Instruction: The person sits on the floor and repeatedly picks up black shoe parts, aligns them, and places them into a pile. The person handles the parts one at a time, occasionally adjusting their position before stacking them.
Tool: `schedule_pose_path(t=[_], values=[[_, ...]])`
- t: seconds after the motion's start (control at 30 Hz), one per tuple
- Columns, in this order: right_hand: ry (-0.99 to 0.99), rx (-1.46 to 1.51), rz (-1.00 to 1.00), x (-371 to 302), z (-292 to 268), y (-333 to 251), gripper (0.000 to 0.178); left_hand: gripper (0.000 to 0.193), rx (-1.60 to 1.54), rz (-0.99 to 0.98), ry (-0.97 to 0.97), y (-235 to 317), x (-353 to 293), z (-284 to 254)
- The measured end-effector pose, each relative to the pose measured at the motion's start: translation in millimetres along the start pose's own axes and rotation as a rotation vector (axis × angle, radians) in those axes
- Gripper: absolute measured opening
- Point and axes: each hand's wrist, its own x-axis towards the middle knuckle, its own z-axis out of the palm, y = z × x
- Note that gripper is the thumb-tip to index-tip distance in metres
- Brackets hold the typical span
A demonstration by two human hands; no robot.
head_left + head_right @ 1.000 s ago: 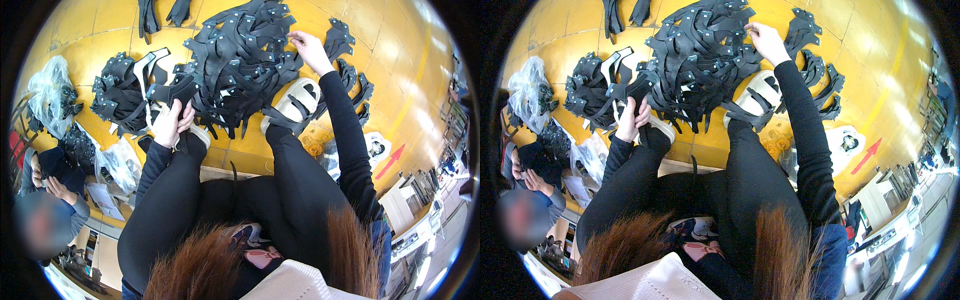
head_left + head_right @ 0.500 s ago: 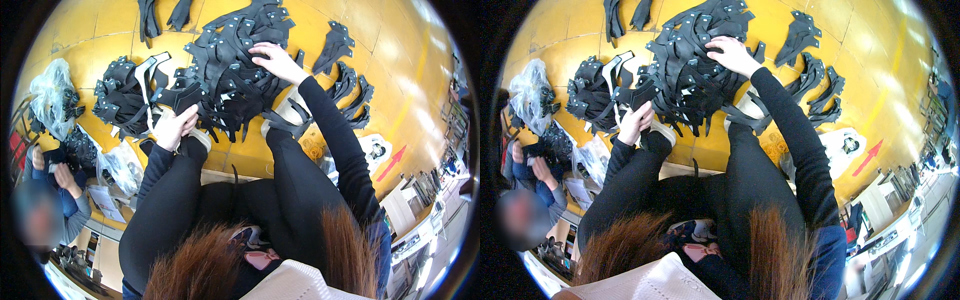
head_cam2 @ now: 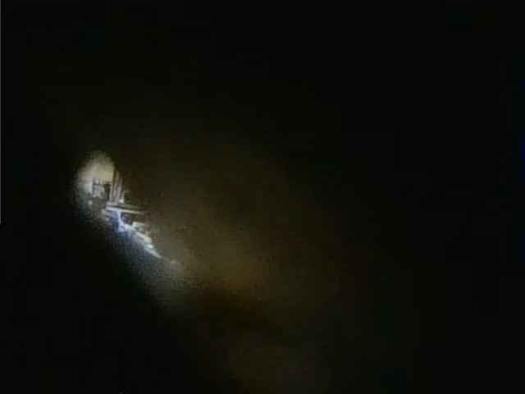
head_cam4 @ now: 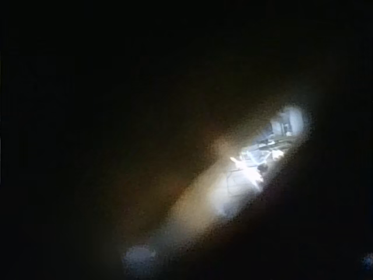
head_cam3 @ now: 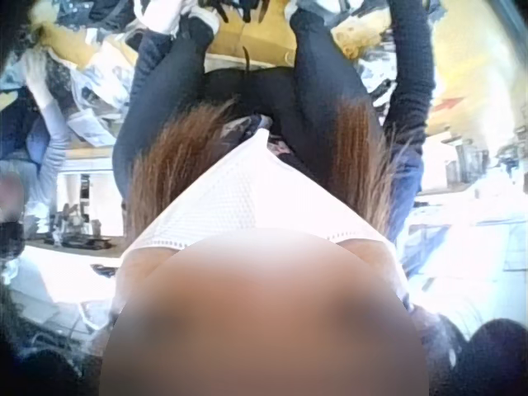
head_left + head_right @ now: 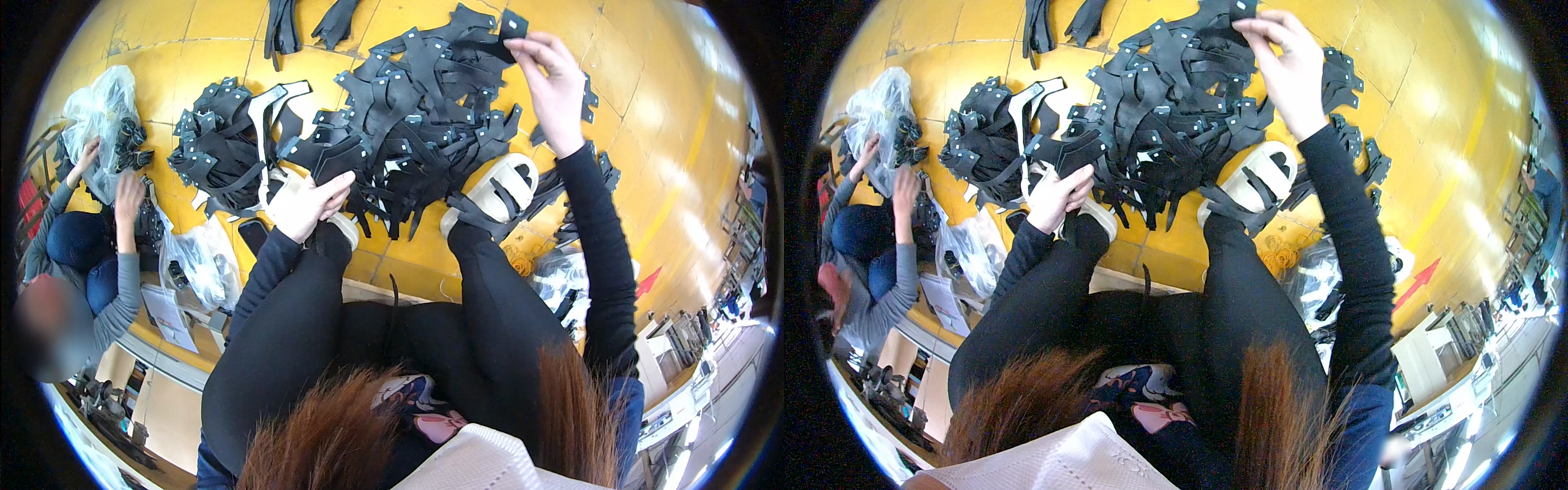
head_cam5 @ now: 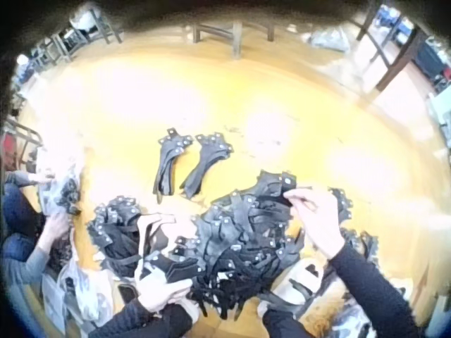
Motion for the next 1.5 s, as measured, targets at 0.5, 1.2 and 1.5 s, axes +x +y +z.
schedule_pose_path(t=[0.5,1.2,1.5], values=[[-0.461,0.067,-0.223,159,169,31,0.026,0.029,-0.012,-0.003,0.027,0,-1,-3],[-0.89,-0.253,0.266,-21,34,120,0.021,0.027,0.039,-0.005,0.043,-6,2,-7],[-0.621,-0.073,0.31,-3,21,139,0.02,0.028,0.065,-0.017,0.076,-2,4,1]])
